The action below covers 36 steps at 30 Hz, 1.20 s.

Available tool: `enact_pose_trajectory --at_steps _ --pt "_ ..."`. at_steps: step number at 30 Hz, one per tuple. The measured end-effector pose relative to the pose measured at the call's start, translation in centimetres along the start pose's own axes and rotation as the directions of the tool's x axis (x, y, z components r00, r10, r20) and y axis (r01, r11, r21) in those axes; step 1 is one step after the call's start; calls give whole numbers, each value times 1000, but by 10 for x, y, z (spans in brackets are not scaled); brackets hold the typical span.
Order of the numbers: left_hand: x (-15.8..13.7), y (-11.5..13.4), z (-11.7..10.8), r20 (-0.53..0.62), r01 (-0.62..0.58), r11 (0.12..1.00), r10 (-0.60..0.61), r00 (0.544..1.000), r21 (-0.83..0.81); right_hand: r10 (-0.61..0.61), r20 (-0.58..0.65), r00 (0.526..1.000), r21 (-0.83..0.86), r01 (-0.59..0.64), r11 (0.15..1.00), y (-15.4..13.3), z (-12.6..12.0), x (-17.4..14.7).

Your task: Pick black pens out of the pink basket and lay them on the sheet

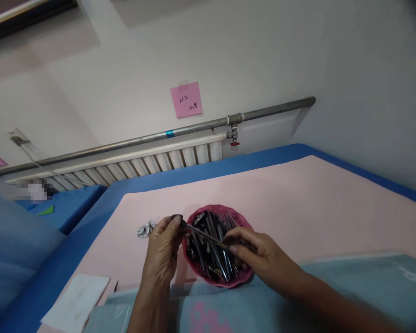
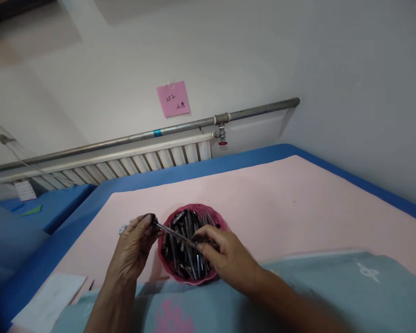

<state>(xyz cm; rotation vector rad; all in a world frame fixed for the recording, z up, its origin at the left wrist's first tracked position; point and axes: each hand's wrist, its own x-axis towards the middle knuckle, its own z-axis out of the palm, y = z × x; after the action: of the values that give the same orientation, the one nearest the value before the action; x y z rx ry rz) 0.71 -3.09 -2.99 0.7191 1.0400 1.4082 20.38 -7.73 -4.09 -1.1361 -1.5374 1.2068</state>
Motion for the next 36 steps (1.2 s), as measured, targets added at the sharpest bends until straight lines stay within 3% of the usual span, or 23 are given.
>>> enact_pose_trajectory --at_steps 7,18,22,25,27,33,36 --pt "-7 -8 12 -24 25 1000 -26 999 -15 66 16 998 159 -68 985 3 3 0" --pt "-15 -20 25 -6 107 991 -108 994 -84 108 21 994 201 -110 973 0 6 -1" --pt "-13 -15 22 -27 125 981 -130 991 -147 94 -26 995 125 -90 988 -1 -7 4" --pt "-8 -8 15 -105 80 983 -98 990 -164 33 -266 963 41 -23 999 4 -28 11" --pt "-7 -5 12 -113 83 984 -101 988 -156 33 -366 930 -24 -45 999 9 -41 16" --pt "-13 -3 14 35 110 988 -107 994 -106 -72 -282 957 -317 -22 948 15 -48 17" --pt "-15 -1 15 41 113 990 -110 993 -90 -138 -238 961 -438 21 899 14 -44 15"
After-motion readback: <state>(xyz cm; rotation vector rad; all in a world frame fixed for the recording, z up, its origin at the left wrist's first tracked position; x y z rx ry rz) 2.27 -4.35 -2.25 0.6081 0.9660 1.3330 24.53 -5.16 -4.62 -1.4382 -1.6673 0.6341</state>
